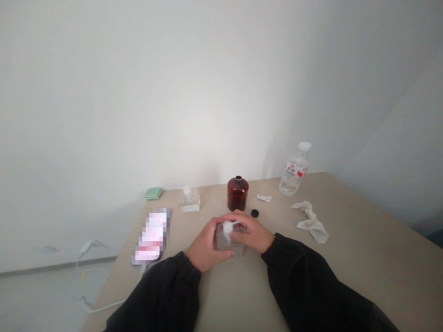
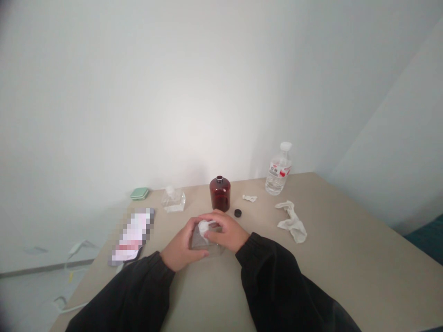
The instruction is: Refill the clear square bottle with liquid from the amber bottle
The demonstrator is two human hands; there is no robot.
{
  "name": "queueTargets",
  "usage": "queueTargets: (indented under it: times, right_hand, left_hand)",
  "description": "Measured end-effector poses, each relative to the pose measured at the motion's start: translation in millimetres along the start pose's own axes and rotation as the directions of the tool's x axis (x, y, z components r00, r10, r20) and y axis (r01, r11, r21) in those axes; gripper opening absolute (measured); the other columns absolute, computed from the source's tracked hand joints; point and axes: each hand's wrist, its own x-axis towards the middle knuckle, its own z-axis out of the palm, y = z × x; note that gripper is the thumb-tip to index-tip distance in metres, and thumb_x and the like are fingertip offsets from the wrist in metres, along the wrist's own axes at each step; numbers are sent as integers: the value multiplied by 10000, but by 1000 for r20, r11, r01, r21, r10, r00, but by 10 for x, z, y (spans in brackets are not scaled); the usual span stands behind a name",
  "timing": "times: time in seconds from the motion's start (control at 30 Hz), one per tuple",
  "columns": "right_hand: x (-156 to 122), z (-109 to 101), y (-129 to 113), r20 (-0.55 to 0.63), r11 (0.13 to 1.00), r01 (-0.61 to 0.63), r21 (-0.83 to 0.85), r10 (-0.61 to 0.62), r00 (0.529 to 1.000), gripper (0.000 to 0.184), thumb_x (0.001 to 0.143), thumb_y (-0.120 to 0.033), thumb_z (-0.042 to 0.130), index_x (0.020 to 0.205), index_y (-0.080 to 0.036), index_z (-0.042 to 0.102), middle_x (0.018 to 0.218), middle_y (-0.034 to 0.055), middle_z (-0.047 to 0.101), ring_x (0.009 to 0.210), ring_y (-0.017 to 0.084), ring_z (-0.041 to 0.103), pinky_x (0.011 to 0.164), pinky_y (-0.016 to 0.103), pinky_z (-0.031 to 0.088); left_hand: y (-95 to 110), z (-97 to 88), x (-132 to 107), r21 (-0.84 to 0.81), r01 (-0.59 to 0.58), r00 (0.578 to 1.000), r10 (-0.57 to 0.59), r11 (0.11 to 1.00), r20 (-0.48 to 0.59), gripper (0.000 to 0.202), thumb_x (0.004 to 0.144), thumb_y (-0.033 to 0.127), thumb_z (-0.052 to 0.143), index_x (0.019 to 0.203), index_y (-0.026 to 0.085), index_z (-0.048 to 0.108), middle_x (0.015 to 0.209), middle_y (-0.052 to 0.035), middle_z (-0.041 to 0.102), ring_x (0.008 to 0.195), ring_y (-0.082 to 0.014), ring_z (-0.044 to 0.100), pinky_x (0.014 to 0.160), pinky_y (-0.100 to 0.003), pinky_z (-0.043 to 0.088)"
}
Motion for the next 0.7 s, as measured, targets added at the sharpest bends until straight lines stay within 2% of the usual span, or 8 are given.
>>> queueTargets:
  times: [0.3, 0.7]
  right_hand:
    - [-7, 6, 5, -2, 998, -32, 47, 32, 999, 523, 890, -563, 500, 1226, -177, 609, 973, 71, 543, 891, 199, 565, 812, 363, 468]
    - [-12, 21, 20, -26, 997, -23, 74, 25, 999, 490, 921, -531, 465, 1231, -176, 599, 1014, 80, 566, 945, 207, 562, 860, 371, 446]
  left_hand:
    - [9, -1, 6, -28, -14, 1000, 15, 999, 8, 708, 675, 238, 784, 1272, 185, 408, 1273, -110, 535, 1188, -299, 511, 1031, -465, 386]
    - [19, 1, 9, -27, 26, 1000, -26, 999, 7, 681, 670, 231, 779, 1247, 172, 423, 1205, -102, 560, 1120, -291, 538, 977, -442, 424]
